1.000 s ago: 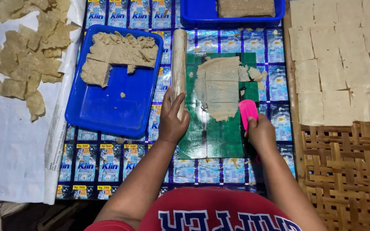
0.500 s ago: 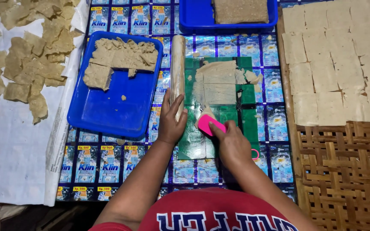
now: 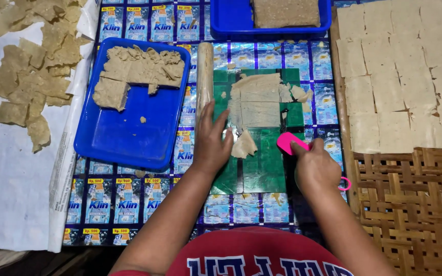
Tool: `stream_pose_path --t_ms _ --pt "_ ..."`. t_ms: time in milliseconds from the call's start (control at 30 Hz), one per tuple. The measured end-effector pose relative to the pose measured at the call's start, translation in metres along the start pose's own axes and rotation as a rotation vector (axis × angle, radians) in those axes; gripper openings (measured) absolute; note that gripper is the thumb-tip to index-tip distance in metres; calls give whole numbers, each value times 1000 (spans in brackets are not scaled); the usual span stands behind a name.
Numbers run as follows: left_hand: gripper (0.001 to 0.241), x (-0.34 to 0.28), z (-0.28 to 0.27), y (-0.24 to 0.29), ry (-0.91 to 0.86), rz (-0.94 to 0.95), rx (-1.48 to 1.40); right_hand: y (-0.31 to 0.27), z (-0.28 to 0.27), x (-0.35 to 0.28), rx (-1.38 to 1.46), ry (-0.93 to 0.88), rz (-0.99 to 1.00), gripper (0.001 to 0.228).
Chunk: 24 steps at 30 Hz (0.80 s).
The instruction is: Rolling out dough into thin sheets and trimming them into squares.
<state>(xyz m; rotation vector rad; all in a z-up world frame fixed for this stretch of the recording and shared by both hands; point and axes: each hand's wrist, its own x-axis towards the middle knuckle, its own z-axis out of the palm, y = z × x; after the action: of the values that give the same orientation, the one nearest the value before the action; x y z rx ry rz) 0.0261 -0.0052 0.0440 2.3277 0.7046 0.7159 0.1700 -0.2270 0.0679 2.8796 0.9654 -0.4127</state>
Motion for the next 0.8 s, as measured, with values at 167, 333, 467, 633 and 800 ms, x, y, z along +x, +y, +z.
stream_pose_path --t_ms 167,333,467,633,800 --pt "68 14 30 16 -225 9 -14 -10 8 27 -88 35 -50 38" --pt "102 31 99 18 -299 13 121 -26 -4 76 -117 38 -91 34" --pt "73 44 141 9 -167 72 232 -30 -10 106 -275 24 -158 35" --pt "40 49 143 5 -38 60 47 -39 -59 89 -229 -35 -184 33" --pt "19 50 120 13 13 -256 -322 -34 -102 53 -57 -139 -128 41"
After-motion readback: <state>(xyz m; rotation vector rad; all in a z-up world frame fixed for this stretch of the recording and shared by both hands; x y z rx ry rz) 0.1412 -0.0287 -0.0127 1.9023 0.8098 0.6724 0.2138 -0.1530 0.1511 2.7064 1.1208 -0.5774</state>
